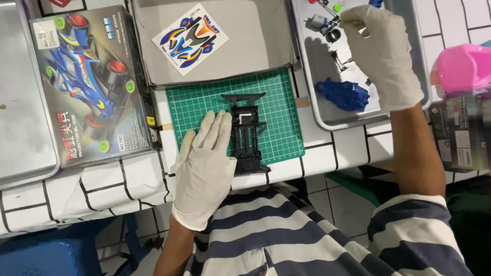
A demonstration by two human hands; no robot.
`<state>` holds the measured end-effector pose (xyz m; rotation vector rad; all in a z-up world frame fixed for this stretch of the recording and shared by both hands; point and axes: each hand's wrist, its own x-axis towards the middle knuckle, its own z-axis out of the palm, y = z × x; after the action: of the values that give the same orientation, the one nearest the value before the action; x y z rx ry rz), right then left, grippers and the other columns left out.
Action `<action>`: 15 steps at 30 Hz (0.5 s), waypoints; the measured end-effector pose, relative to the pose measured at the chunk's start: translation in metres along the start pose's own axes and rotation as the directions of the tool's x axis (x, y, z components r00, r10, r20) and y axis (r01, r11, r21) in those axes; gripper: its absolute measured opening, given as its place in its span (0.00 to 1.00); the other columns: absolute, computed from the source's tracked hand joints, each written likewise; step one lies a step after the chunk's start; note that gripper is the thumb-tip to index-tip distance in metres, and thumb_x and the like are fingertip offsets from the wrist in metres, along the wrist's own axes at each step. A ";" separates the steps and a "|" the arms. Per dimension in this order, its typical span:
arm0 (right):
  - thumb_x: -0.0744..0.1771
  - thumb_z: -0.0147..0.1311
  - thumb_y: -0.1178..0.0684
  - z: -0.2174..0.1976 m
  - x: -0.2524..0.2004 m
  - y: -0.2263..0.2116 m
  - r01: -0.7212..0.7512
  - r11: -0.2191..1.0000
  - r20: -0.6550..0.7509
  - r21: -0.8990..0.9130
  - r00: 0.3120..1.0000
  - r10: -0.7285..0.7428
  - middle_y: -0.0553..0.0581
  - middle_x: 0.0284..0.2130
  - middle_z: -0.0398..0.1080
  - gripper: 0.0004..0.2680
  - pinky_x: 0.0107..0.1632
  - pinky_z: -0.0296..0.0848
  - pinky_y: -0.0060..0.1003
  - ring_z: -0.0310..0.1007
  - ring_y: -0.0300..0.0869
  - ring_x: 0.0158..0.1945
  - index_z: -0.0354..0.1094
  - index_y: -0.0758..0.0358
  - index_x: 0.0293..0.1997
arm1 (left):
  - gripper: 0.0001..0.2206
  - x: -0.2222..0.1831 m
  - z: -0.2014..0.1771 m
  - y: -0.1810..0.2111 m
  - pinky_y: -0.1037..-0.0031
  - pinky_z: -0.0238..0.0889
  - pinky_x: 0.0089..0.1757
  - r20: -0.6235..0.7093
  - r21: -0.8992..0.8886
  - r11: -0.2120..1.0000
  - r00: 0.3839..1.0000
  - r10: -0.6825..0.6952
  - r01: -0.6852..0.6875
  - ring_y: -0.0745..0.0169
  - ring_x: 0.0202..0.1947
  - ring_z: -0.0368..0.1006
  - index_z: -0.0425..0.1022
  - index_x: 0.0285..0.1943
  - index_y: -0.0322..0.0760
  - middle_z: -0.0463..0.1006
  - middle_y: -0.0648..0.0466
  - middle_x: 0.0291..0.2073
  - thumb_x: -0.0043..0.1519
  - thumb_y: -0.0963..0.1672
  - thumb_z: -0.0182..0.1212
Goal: Assembling a mini 4WD toy car by greasing and installing gears and axles into the chassis
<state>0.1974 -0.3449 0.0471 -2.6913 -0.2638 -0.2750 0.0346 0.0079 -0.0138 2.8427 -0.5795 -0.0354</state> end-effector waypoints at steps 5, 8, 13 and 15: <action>0.68 0.56 0.67 -0.004 0.009 0.016 0.035 0.995 0.124 0.089 0.991 -0.046 0.60 0.45 0.78 0.10 0.52 0.74 0.35 0.77 0.44 0.47 0.74 0.69 0.55 | 0.33 0.003 -0.017 0.011 0.65 0.44 0.69 -0.067 0.079 0.997 0.998 0.013 -0.008 0.61 0.77 0.47 0.53 0.79 0.42 0.57 0.57 0.77 0.64 0.52 0.51; 0.67 0.56 0.62 -0.001 0.006 0.020 -0.051 0.999 0.231 -0.002 0.972 0.050 0.57 0.45 0.78 0.13 0.51 0.73 0.43 0.76 0.46 0.49 0.74 0.63 0.58 | 0.33 0.001 -0.012 0.010 0.68 0.39 0.71 -0.071 0.087 0.996 0.997 -0.007 0.013 0.66 0.78 0.45 0.52 0.80 0.45 0.54 0.61 0.78 0.66 0.55 0.49; 0.67 0.55 0.59 0.008 0.003 0.043 -0.114 0.970 0.194 -0.215 0.968 0.157 0.64 0.44 0.78 0.15 0.39 0.75 0.57 0.77 0.61 0.46 0.74 0.59 0.61 | 0.32 0.000 0.002 0.003 0.71 0.30 0.72 -0.029 0.009 1.000 0.999 -0.013 0.013 0.68 0.79 0.38 0.46 0.82 0.46 0.47 0.63 0.80 0.69 0.56 0.42; 0.64 0.48 0.62 0.002 0.001 0.033 -0.072 0.976 0.166 -0.205 0.980 0.107 0.60 0.48 0.75 0.18 0.42 0.71 0.55 0.73 0.58 0.50 0.74 0.58 0.59 | 0.26 0.002 0.006 0.002 0.70 0.22 0.71 0.199 -0.398 0.905 0.977 -0.076 0.152 0.70 0.79 0.33 0.40 0.81 0.46 0.40 0.65 0.80 0.72 0.48 0.31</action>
<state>0.2066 -0.3733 0.0327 -2.9200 -0.1731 -0.0360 0.0357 0.0037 -0.0187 2.4672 -0.3811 -0.3921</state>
